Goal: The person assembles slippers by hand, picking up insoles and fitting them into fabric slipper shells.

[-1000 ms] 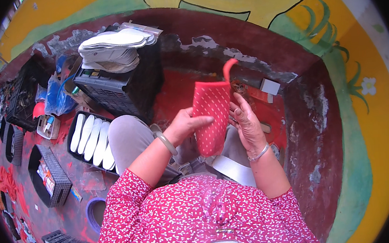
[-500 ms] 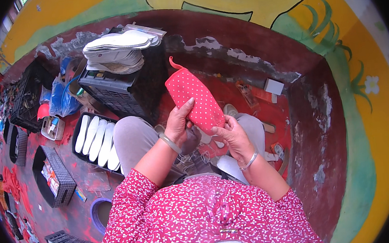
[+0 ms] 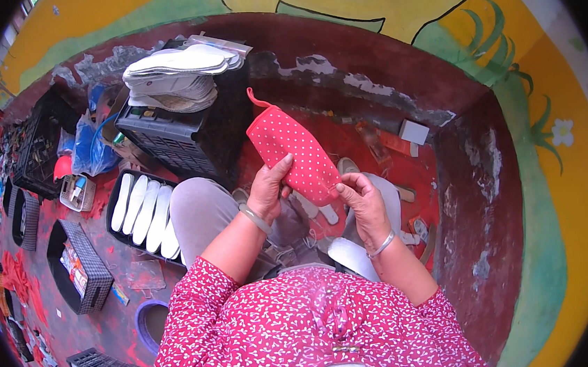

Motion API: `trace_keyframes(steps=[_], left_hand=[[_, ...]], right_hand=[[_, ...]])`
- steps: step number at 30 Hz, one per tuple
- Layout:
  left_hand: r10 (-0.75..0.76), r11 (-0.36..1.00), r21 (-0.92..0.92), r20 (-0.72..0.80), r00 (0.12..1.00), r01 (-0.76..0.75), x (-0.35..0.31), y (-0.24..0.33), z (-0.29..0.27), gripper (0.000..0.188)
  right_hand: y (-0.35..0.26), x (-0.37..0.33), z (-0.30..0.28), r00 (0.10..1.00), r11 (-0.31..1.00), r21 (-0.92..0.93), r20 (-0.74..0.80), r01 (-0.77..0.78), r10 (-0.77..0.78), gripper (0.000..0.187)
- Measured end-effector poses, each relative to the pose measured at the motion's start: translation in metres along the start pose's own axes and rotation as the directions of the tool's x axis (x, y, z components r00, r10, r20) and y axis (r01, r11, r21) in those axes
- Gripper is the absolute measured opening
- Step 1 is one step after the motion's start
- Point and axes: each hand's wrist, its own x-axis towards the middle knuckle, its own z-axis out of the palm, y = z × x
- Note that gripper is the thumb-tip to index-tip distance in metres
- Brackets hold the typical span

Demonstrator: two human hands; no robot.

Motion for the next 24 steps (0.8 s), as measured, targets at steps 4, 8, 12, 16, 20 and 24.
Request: trace_keyframes(steps=[4,8,12,16,20,24], left_hand=[[-0.023,1.0,-0.006,0.029,0.999,0.023,-0.001,-0.006,0.0,0.024],[-0.06,0.997,0.059,0.136,0.989,0.053,-0.008,-0.002,0.006,0.024],[-0.094,0.993,0.084,0.125,0.988,0.084,-0.01,0.001,0.007,0.02],[-0.077,0.993,0.094,0.136,0.988,0.065,-0.017,0.008,0.023,0.022],[0.003,0.971,0.23,0.239,0.971,-0.059,-0.014,-0.005,0.012,0.026],[-0.01,0.864,0.459,0.427,0.904,-0.208,-0.014,-0.02,0.003,0.024]], right_hand=[[0.012,0.003,-0.005,0.991,0.955,-0.271,-0.027,0.118,-0.131,0.015],[0.017,-0.001,-0.006,0.993,0.983,-0.145,-0.007,0.116,-0.118,0.011],[0.014,0.003,-0.014,0.998,0.992,0.114,0.033,0.053,-0.057,0.013],[0.031,0.009,-0.035,0.983,0.867,0.462,0.103,-0.184,0.153,0.027],[0.012,0.007,-0.032,0.983,0.949,0.289,0.165,-0.127,0.081,0.064],[-0.013,0.004,-0.02,0.955,0.999,0.038,0.295,0.005,-0.016,0.075]])
